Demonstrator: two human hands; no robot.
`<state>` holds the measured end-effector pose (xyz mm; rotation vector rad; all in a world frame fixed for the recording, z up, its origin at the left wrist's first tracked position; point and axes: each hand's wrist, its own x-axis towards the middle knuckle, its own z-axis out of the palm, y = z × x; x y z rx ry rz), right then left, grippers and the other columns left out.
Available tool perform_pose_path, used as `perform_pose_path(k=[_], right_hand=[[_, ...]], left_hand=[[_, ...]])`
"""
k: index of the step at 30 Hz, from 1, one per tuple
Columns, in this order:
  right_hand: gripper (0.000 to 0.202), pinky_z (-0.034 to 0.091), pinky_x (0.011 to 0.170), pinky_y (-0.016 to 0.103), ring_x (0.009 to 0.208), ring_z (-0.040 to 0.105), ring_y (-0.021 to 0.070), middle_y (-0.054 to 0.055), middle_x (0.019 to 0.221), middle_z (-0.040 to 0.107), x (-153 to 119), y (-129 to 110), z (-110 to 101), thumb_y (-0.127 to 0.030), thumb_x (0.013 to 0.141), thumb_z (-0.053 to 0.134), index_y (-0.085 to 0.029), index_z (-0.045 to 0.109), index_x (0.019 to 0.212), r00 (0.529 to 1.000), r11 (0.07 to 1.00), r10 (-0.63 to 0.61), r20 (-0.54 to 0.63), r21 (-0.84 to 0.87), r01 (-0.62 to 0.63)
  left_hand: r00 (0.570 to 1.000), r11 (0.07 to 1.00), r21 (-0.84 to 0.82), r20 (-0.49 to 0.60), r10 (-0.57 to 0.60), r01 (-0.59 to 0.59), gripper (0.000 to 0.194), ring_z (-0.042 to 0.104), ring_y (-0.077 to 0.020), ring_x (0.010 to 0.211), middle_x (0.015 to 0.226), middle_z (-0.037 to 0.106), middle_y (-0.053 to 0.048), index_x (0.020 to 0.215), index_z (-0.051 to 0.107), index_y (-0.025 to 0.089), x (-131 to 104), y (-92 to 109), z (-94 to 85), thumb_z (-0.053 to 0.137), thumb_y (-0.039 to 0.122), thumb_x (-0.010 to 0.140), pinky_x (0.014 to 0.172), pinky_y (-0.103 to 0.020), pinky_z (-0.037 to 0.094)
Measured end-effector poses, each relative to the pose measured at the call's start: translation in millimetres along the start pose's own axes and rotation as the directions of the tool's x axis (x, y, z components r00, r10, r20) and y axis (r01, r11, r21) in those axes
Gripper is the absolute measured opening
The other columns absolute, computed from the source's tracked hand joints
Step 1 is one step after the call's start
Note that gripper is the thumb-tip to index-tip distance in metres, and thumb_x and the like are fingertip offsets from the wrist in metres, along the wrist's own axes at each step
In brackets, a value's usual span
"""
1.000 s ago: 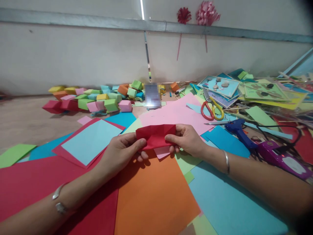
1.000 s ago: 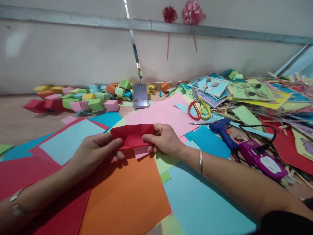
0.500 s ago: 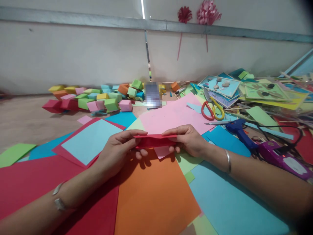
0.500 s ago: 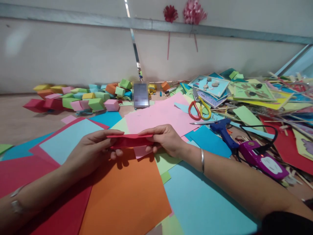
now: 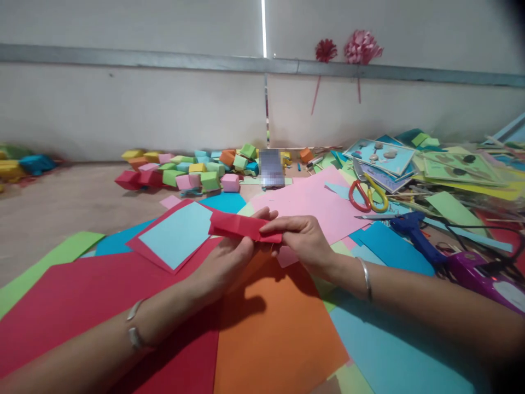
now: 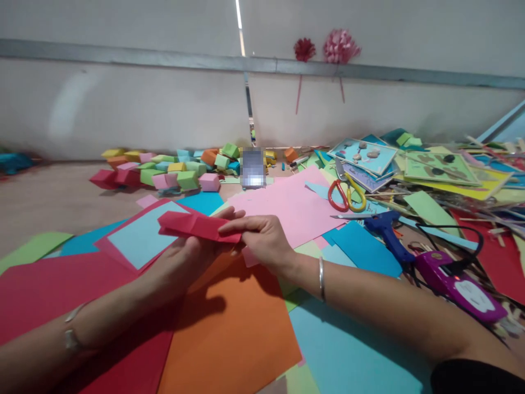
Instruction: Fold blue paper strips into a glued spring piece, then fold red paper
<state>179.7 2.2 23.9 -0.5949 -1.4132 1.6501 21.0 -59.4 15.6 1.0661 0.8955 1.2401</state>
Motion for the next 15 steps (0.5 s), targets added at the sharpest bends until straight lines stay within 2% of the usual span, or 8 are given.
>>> perform_pose_path(k=[3, 4, 6, 8, 10, 13, 15], right_hand=[[0.039, 0.060, 0.081, 0.032, 0.090, 0.071, 0.0158, 0.004, 0.095, 0.077, -2.5, 11.5, -2.9, -0.006, 0.072, 0.051, -0.023, 0.081, 0.090, 0.962, 0.935, -0.218, 0.167, -0.247, 0.254], [0.040, 0.060, 0.084, 0.033, 0.096, 0.070, 0.0171, 0.005, 0.099, 0.077, -2.7, 12.4, -6.8, -0.004, 0.073, 0.050, -0.023, 0.081, 0.092, 0.933, 0.877, -0.279, 0.227, -0.335, 0.344], [0.036, 0.059, 0.086, 0.037, 0.099, 0.070, 0.0194, 0.009, 0.104, 0.075, -2.2, 8.9, -15.4, -0.002, 0.076, 0.051, -0.020, 0.079, 0.089, 0.863, 0.694, -0.399, 0.310, -0.513, 0.505], [0.028, 0.059, 0.083, 0.039, 0.099, 0.068, 0.0214, 0.011, 0.105, 0.073, -1.3, -0.6, -21.4, -0.002, 0.079, 0.053, -0.017, 0.076, 0.085, 0.774, 0.475, -0.531, 0.346, -0.634, 0.610], [0.025, 0.058, 0.077, 0.037, 0.097, 0.066, 0.0215, 0.012, 0.103, 0.070, -0.5, -13.0, -22.6, -0.003, 0.083, 0.054, -0.016, 0.074, 0.088, 0.664, 0.290, -0.646, 0.377, -0.684, 0.670], [0.027, 0.056, 0.073, 0.032, 0.097, 0.061, 0.0201, 0.010, 0.104, 0.065, 1.2, -29.3, -18.5, -0.003, 0.087, 0.055, -0.019, 0.072, 0.102, 0.511, 0.083, -0.731, 0.453, -0.684, 0.725], [0.027, 0.056, 0.077, 0.032, 0.102, 0.059, 0.0203, 0.010, 0.109, 0.062, 2.9, -35.4, -16.0, -0.004, 0.088, 0.057, -0.020, 0.071, 0.106, 0.436, -0.004, -0.736, 0.518, -0.647, 0.762]], left_hand=[[0.998, 1.000, -0.001, -0.058, -0.007, 0.007, 0.048, 0.044, -0.0337, 0.141, 0.148, 0.056, -0.009, 0.134, 0.061, 0.029, -4.0, 4.1, -1.1, 0.063, 0.050, 0.091, 0.117, -0.052, 0.036], [0.997, 1.000, 0.028, -0.075, 0.005, -0.003, 0.048, 0.047, -0.0327, 0.139, 0.145, 0.059, -0.009, 0.133, 0.061, 0.028, -4.1, 6.1, -1.5, 0.063, 0.050, 0.091, 0.117, -0.051, 0.036], [0.991, 0.987, 0.147, -0.109, 0.075, -0.059, 0.044, 0.050, -0.0297, 0.136, 0.140, 0.062, -0.009, 0.130, 0.061, 0.026, -3.4, 10.1, -2.1, 0.064, 0.046, 0.091, 0.116, -0.048, 0.038], [0.976, 0.943, 0.303, -0.124, 0.178, -0.133, 0.040, 0.053, -0.0275, 0.132, 0.135, 0.065, -0.009, 0.125, 0.061, 0.024, -2.6, 13.6, -1.6, 0.064, 0.046, 0.091, 0.114, -0.045, 0.040], [0.967, 0.905, 0.390, -0.113, 0.230, -0.170, 0.040, 0.059, -0.0272, 0.121, 0.124, 0.069, -0.010, 0.121, 0.061, 0.023, -2.9, 16.1, 0.1, 0.060, 0.050, 0.092, 0.106, -0.045, 0.047], [0.981, 0.901, 0.408, -0.058, 0.187, -0.147, 0.041, 0.066, -0.0274, 0.103, 0.109, 0.071, -0.011, 0.120, 0.060, 0.022, -5.4, 18.0, 4.0, 0.057, 0.052, 0.093, 0.092, -0.045, 0.055], [0.984, 0.889, 0.435, -0.036, 0.175, -0.142, 0.039, 0.066, -0.0282, 0.103, 0.108, 0.071, -0.012, 0.117, 0.061, 0.022, -7.1, 18.8, 6.0, 0.057, 0.052, 0.093, 0.091, -0.045, 0.055]])
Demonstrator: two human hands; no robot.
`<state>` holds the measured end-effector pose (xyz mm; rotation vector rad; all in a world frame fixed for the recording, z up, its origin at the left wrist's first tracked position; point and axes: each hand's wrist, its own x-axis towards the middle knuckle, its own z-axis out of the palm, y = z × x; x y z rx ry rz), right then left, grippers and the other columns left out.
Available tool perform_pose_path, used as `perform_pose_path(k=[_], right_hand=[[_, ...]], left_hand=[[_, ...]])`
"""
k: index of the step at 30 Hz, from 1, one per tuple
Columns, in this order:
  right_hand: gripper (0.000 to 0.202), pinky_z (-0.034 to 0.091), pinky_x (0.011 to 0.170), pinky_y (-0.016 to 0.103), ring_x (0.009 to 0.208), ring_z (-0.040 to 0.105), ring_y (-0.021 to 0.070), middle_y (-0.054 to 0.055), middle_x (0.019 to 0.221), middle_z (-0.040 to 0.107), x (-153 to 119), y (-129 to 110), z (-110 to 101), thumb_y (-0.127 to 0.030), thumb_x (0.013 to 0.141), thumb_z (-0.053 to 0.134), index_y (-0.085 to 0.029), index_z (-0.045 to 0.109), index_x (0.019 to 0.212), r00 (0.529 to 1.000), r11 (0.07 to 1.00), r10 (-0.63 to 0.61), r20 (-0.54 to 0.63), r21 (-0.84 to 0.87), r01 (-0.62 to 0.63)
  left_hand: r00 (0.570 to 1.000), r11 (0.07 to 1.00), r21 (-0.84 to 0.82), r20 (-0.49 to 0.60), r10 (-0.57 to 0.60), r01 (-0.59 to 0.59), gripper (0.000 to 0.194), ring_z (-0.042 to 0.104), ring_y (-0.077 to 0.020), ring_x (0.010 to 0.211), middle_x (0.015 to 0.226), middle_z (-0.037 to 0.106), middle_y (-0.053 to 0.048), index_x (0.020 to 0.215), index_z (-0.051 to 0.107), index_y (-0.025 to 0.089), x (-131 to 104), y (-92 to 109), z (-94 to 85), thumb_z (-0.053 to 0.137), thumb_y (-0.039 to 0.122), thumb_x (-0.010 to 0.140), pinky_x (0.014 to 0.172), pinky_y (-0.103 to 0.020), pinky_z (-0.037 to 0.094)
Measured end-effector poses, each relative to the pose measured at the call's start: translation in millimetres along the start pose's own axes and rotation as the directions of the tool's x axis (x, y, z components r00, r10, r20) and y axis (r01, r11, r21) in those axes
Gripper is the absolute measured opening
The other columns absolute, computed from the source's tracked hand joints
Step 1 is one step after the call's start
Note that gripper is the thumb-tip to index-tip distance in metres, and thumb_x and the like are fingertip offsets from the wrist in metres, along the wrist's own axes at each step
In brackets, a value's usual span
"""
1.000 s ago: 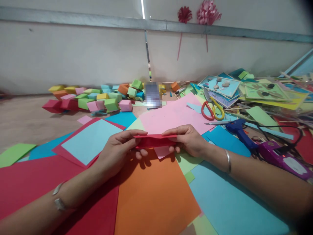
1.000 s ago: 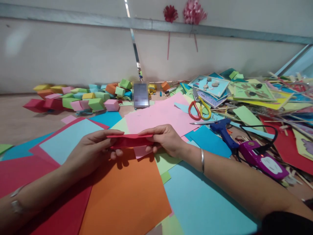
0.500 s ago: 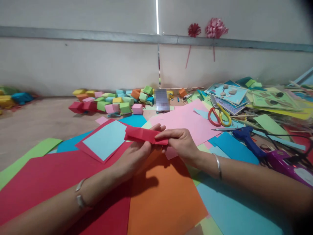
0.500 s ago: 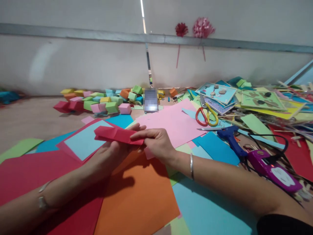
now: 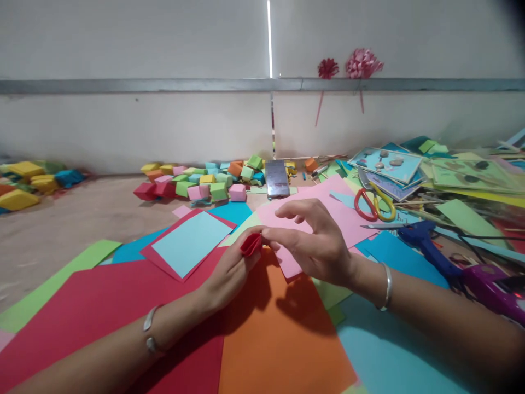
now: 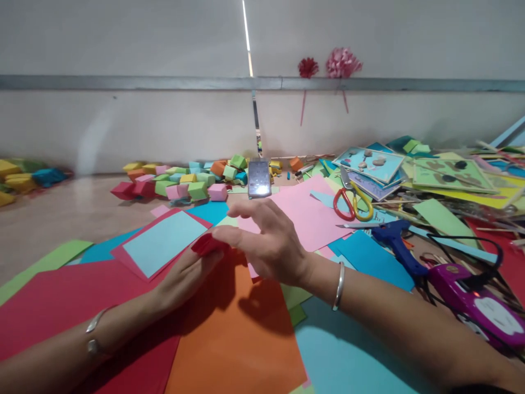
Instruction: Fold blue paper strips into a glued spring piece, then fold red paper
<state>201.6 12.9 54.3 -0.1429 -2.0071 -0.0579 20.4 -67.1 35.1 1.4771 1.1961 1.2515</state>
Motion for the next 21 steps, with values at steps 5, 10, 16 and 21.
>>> perform_pose_path(k=[5, 10, 16, 21], right_hand=[[0.021, 0.055, 0.087, 0.036, 0.107, 0.058, 0.0188, 0.008, 0.114, 0.062, 3.6, 3.6, -0.4, -0.008, 0.093, 0.053, -0.021, 0.067, 0.101, 0.992, 0.994, -0.099, 0.083, 0.045, 0.096], [0.017, 0.052, 0.084, 0.032, 0.096, 0.059, 0.0164, 0.006, 0.104, 0.066, 6.2, 3.2, -2.9, -0.013, 0.097, 0.053, -0.020, 0.068, 0.094, 0.974, 0.991, -0.136, 0.182, 0.014, 0.135], [0.010, 0.051, 0.083, 0.031, 0.101, 0.060, 0.0168, 0.006, 0.105, 0.069, 10.8, 0.6, -8.4, -0.014, 0.094, 0.061, -0.020, 0.066, 0.089, 0.949, 0.959, -0.280, 0.148, -0.012, 0.285], [0.017, 0.049, 0.084, 0.031, 0.099, 0.059, 0.0159, 0.004, 0.102, 0.070, 10.1, 0.0, -6.5, -0.013, 0.097, 0.055, -0.018, 0.065, 0.084, 0.951, 0.970, -0.236, 0.199, -0.015, 0.243]], left_hand=[[0.999, 0.988, 0.146, 0.017, 0.044, -0.046, 0.032, 0.062, -0.0279, 0.112, 0.118, 0.067, -0.010, 0.113, 0.061, 0.024, -0.6, -0.8, -1.6, 0.055, 0.048, 0.093, 0.097, -0.041, 0.051], [0.992, 0.961, 0.269, 0.126, 0.031, -0.064, 0.027, 0.063, -0.0275, 0.103, 0.112, 0.067, -0.011, 0.113, 0.058, 0.021, -1.7, -4.2, -3.4, 0.048, 0.040, 0.096, 0.090, -0.042, 0.052], [0.992, 0.946, 0.314, 0.114, 0.043, -0.078, 0.021, 0.060, -0.0239, 0.090, 0.098, 0.065, -0.008, 0.098, 0.055, 0.022, -3.0, -4.6, -2.8, 0.043, 0.038, 0.096, 0.080, -0.039, 0.050], [0.993, 0.952, 0.303, 0.117, 0.012, -0.047, 0.023, 0.060, -0.0245, 0.093, 0.099, 0.065, -0.008, 0.098, 0.055, 0.021, -2.9, -6.0, -2.7, 0.045, 0.041, 0.095, 0.081, -0.037, 0.049]])
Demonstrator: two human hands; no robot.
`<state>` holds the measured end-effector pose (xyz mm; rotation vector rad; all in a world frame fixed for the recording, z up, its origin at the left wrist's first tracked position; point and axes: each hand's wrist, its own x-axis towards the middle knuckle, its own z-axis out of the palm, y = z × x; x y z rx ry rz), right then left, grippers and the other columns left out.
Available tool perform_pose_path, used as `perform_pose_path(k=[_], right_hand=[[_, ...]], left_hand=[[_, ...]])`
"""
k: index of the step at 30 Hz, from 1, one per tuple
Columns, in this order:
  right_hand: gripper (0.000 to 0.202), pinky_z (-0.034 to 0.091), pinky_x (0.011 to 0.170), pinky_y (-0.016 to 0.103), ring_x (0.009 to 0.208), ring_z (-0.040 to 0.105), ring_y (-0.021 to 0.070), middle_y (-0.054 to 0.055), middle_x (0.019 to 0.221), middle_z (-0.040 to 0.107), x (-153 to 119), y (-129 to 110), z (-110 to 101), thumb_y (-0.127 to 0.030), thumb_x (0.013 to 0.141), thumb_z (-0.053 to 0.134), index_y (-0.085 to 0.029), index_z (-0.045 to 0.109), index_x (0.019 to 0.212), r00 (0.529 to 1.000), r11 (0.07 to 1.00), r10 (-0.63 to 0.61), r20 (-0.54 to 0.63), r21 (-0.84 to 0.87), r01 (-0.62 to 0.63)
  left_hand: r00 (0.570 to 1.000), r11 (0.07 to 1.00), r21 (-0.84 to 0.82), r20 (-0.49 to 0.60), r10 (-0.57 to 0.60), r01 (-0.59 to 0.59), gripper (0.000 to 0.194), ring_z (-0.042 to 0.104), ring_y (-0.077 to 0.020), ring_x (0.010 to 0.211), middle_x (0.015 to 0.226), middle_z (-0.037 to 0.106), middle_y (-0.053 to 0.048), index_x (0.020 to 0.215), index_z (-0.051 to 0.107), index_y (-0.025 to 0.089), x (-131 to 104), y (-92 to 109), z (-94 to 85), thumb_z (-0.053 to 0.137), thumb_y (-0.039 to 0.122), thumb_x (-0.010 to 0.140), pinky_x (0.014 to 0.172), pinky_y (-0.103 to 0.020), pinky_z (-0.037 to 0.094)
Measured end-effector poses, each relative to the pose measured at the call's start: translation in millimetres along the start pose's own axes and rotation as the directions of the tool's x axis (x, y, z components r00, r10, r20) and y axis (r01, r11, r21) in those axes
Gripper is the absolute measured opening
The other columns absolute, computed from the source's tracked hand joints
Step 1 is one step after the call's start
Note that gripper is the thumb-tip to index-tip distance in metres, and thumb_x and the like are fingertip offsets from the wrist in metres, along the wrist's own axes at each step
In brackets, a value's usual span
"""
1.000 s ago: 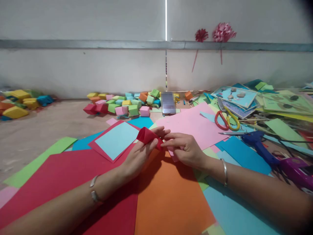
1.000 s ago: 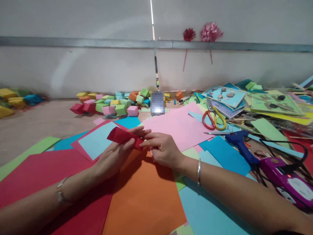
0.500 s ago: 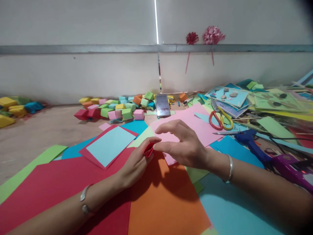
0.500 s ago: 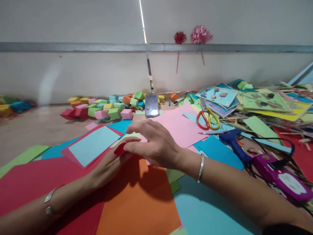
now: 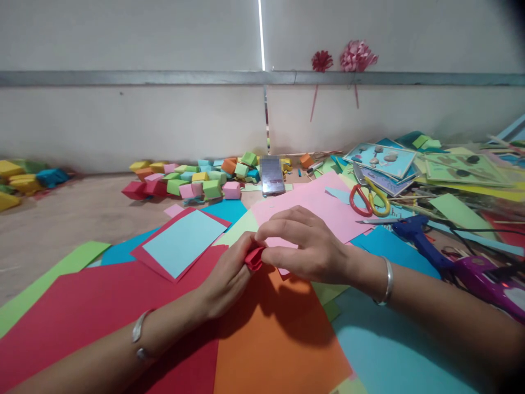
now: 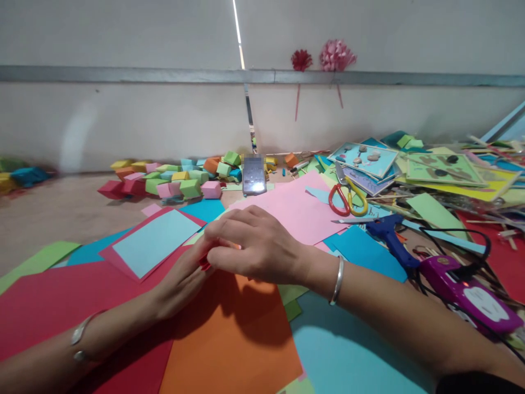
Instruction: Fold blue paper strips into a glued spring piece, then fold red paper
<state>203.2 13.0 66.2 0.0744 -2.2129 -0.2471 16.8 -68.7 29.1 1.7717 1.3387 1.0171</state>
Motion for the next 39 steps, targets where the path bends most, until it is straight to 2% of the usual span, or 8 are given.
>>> perform_pose_path(k=[4, 9, 14, 21, 26, 31, 36, 39], right_hand=[[0.019, 0.048, 0.083, 0.029, 0.092, 0.060, 0.0141, 0.004, 0.097, 0.071, -0.8, 0.0, 2.6, -0.012, 0.099, 0.051, -0.017, 0.067, 0.091, 0.995, 0.997, 0.034, 0.099, 0.069, -0.041], [0.025, 0.051, 0.077, 0.028, 0.082, 0.061, 0.0148, 0.006, 0.088, 0.072, -3.5, 3.9, 4.0, -0.009, 0.099, 0.048, -0.014, 0.066, 0.083, 0.992, 0.997, 0.009, 0.125, 0.080, -0.019], [0.018, 0.054, 0.076, 0.027, 0.083, 0.065, 0.0146, 0.007, 0.089, 0.072, -8.2, 15.4, 1.4, -0.021, 0.100, 0.053, -0.017, 0.066, 0.087, 0.976, 0.953, 0.213, 0.043, 0.212, -0.218], [0.016, 0.053, 0.071, 0.028, 0.073, 0.064, 0.0150, 0.003, 0.077, 0.070, -14.7, 21.7, 5.7, -0.029, 0.094, 0.061, -0.019, 0.067, 0.082, 0.818, 0.704, 0.574, 0.043, 0.485, -0.519], [0.016, 0.052, 0.067, 0.029, 0.071, 0.063, 0.0148, 0.003, 0.075, 0.068, -13.4, 15.3, 8.0, -0.023, 0.087, 0.061, -0.019, 0.064, 0.072, 0.731, 0.558, 0.681, 0.052, 0.609, -0.564], [0.019, 0.051, 0.067, 0.028, 0.070, 0.062, 0.0136, 0.002, 0.073, 0.066, -15.5, 9.8, 12.1, -0.020, 0.089, 0.056, -0.019, 0.059, 0.070, 0.783, 0.673, 0.622, -0.025, 0.528, -0.518], [0.018, 0.053, 0.072, 0.027, 0.077, 0.063, 0.0144, 0.005, 0.078, 0.069, -14.7, 0.2, 16.0, -0.019, 0.095, 0.055, -0.018, 0.059, 0.078, 0.906, 0.832, 0.423, -0.035, 0.412, -0.372], [0.018, 0.054, 0.071, 0.026, 0.076, 0.062, 0.0144, 0.006, 0.077, 0.068, -13.2, -3.5, 16.5, -0.019, 0.097, 0.055, -0.018, 0.059, 0.079, 0.933, 0.871, 0.358, -0.044, 0.374, -0.317]], left_hand=[[1.000, 0.998, 0.055, -0.020, 0.008, -0.007, 0.022, 0.059, -0.0271, 0.104, 0.104, 0.066, -0.009, 0.092, 0.055, 0.022, -0.7, 1.0, 0.1, 0.044, 0.041, 0.095, 0.086, -0.039, 0.050], [1.000, 0.994, 0.106, -0.008, 0.028, -0.027, 0.019, 0.063, -0.0225, 0.084, 0.092, 0.068, -0.006, 0.096, 0.057, 0.021, -0.2, 1.6, 1.1, 0.046, 0.036, 0.095, 0.073, -0.036, 0.052], [0.997, 0.997, 0.046, -0.050, 0.058, -0.056, 0.017, 0.071, -0.0229, 0.090, 0.098, 0.075, -0.008, 0.104, 0.062, 0.021, 1.0, -5.7, 1.2, 0.051, 0.029, 0.094, 0.077, -0.034, 0.055], [0.998, 0.998, -0.016, -0.034, 0.060, -0.060, 0.033, 0.076, -0.0244, 0.091, 0.106, 0.078, -0.011, 0.118, 0.063, 0.019, 0.0, -11.2, -0.9, 0.048, 0.042, 0.099, 0.078, -0.033, 0.058], [0.998, 0.997, -0.035, -0.016, 0.068, -0.069, 0.042, 0.073, -0.0249, 0.100, 0.111, 0.077, -0.012, 0.121, 0.064, 0.019, -2.3, -10.3, 0.2, 0.038, 0.046, 0.103, 0.086, -0.036, 0.056], [0.978, 0.972, 0.163, -0.100, 0.185, -0.167, 0.028, 0.066, -0.0244, 0.101, 0.111, 0.072, -0.009, 0.110, 0.070, 0.023, 0.0, -2.3, -1.8, 0.047, 0.035, 0.099, 0.086, -0.035, 0.051], [0.924, 0.947, 0.249, -0.272, 0.267, -0.201, 0.010, 0.054, -0.0181, 0.068, 0.072, 0.064, 0.000, 0.086, 0.068, 0.024, -2.3, 7.5, -3.2, 0.065, 0.033, 0.088, 0.066, -0.031, 0.043], [0.917, 0.957, 0.217, -0.308, 0.252, -0.191, 0.017, 0.051, -0.0165, 0.062, 0.066, 0.061, 0.001, 0.078, 0.065, 0.024, -6.8, 9.6, -1.5, 0.064, 0.036, 0.090, 0.061, -0.030, 0.041]])
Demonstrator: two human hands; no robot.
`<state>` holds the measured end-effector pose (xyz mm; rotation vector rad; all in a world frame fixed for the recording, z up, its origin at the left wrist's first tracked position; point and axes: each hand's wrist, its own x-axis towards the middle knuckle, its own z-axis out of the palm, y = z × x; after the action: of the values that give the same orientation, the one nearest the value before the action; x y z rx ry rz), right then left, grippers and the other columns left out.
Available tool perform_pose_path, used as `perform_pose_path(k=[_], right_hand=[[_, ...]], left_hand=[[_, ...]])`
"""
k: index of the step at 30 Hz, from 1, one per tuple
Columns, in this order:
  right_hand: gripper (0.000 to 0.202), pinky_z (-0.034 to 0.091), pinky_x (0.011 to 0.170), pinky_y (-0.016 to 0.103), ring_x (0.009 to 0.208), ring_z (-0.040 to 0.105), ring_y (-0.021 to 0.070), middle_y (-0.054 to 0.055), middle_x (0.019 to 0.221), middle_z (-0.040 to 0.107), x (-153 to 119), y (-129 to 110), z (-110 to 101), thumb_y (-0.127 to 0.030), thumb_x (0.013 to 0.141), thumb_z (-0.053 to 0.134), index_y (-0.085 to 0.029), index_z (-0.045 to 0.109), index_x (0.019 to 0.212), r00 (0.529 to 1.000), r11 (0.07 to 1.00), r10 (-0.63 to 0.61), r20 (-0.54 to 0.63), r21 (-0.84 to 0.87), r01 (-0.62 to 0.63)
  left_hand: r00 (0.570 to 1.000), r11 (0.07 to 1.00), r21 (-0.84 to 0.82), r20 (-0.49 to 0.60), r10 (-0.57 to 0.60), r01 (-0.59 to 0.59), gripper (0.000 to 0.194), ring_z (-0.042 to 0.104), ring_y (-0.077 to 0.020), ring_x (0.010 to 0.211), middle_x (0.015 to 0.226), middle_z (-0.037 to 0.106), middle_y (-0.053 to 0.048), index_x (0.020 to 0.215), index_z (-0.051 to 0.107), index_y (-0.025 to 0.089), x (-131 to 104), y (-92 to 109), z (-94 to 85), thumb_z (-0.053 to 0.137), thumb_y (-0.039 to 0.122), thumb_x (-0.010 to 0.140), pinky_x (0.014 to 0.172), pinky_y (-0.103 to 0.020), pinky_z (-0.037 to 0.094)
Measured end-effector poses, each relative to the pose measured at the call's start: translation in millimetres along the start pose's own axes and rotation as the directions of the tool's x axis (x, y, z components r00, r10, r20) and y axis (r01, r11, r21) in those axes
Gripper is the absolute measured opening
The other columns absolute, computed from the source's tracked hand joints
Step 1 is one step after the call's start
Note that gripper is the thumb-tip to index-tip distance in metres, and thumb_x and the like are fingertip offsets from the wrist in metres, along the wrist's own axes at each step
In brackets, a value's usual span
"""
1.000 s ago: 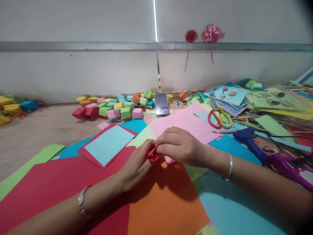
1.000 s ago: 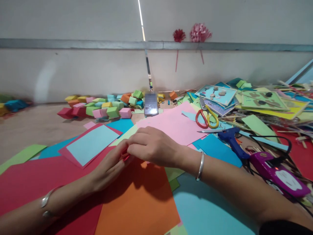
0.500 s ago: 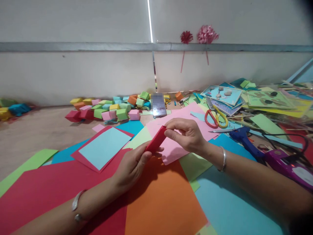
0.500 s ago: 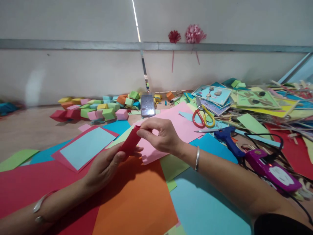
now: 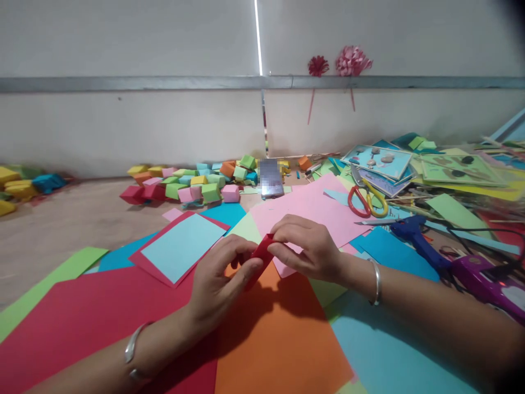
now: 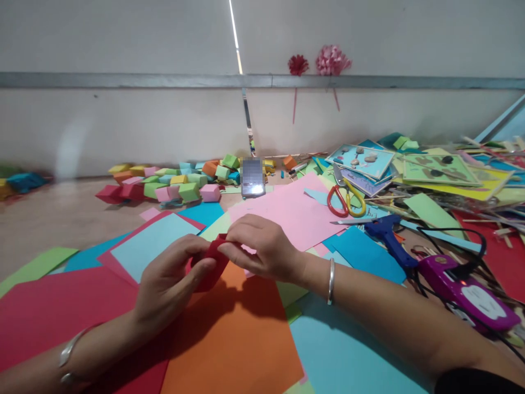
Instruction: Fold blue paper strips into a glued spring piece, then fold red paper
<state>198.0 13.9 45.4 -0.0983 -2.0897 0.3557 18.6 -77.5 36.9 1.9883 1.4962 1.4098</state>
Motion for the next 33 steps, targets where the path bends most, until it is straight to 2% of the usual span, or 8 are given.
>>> perform_pose_path(k=[5, 9, 15, 20, 23, 28, 33], right_hand=[[0.018, 0.054, 0.068, 0.025, 0.075, 0.060, 0.0137, 0.007, 0.077, 0.067, -0.1, -0.8, 0.4, -0.013, 0.094, 0.056, -0.017, 0.059, 0.077, 0.999, 0.999, -0.041, -0.032, 0.029, 0.042], [0.019, 0.055, 0.068, 0.026, 0.075, 0.061, 0.0139, 0.008, 0.080, 0.068, -0.9, -2.9, 0.9, -0.011, 0.090, 0.056, -0.017, 0.059, 0.073, 0.998, 0.995, -0.027, -0.051, 0.094, 0.032], [0.012, 0.056, 0.071, 0.030, 0.077, 0.064, 0.0156, 0.006, 0.081, 0.069, -0.7, -8.9, 4.1, -0.020, 0.088, 0.067, -0.019, 0.059, 0.079, 0.990, 0.988, 0.091, -0.104, 0.132, -0.077], [0.014, 0.054, 0.069, 0.028, 0.074, 0.064, 0.0140, 0.004, 0.077, 0.068, -0.9, -14.8, 6.0, -0.015, 0.086, 0.066, -0.019, 0.060, 0.074, 0.972, 0.958, 0.204, -0.118, 0.228, -0.174], [0.015, 0.053, 0.067, 0.028, 0.071, 0.063, 0.0135, 0.003, 0.075, 0.067, -1.8, -19.3, 7.6, -0.013, 0.084, 0.066, -0.019, 0.060, 0.072, 0.947, 0.917, 0.305, -0.103, 0.299, -0.263], [0.016, 0.050, 0.064, 0.028, 0.066, 0.057, 0.0114, -0.003, 0.072, 0.061, -1.1, -22.2, 12.4, -0.012, 0.077, 0.067, -0.021, 0.054, 0.078, 0.877, 0.804, 0.469, -0.104, 0.462, -0.375], [0.020, 0.048, 0.065, 0.028, 0.062, 0.055, 0.0099, -0.006, 0.068, 0.056, 1.0, -23.4, 11.4, -0.008, 0.076, 0.063, -0.022, 0.057, 0.089, 0.866, 0.742, 0.494, -0.070, 0.553, -0.379]], left_hand=[[0.997, 0.995, -0.073, -0.043, 0.068, -0.071, 0.015, 0.053, -0.0138, 0.061, 0.067, 0.059, 0.003, 0.078, 0.065, 0.024, -2.6, -2.9, 2.1, 0.064, 0.030, 0.092, 0.060, -0.028, 0.044], [0.991, 0.991, -0.064, -0.068, 0.114, -0.118, 0.015, 0.056, -0.0127, 0.064, 0.071, 0.060, 0.002, 0.075, 0.066, 0.023, -1.3, -4.7, 2.6, 0.067, 0.024, 0.089, 0.057, -0.024, 0.046], [0.984, 0.985, -0.019, -0.049, 0.172, -0.173, 0.012, 0.055, -0.0102, 0.060, 0.070, 0.060, 0.004, 0.077, 0.069, 0.024, -1.5, -3.1, 1.8, 0.068, 0.019, 0.088, 0.051, -0.020, 0.044], [0.984, 0.984, -0.014, -0.024, 0.175, -0.175, 0.015, 0.055, -0.0102, 0.060, 0.068, 0.060, 0.004, 0.074, 0.067, 0.023, 0.0, -2.4, 2.1, 0.068, 0.019, 0.088, 0.053, -0.021, 0.044], [0.985, 0.985, -0.025, -0.018, 0.170, -0.171, 0.017, 0.055, -0.0102, 0.060, 0.067, 0.059, 0.004, 0.073, 0.066, 0.023, 0.3, -1.7, 2.3, 0.067, 0.019, 0.089, 0.053, -0.021, 0.044], [0.987, 0.987, -0.038, -0.011, 0.159, -0.159, 0.018, 0.054, -0.0104, 0.059, 0.066, 0.059, 0.003, 0.071, 0.065, 0.022, 0.4, -1.8, 2.3, 0.067, 0.021, 0.089, 0.053, -0.022, 0.044], [0.992, 0.989, -0.077, 0.019, 0.125, -0.123, 0.020, 0.054, -0.0110, 0.058, 0.067, 0.059, 0.002, 0.069, 0.065, 0.021, 0.5, -1.3, 1.9, 0.066, 0.021, 0.089, 0.052, -0.022, 0.044]])
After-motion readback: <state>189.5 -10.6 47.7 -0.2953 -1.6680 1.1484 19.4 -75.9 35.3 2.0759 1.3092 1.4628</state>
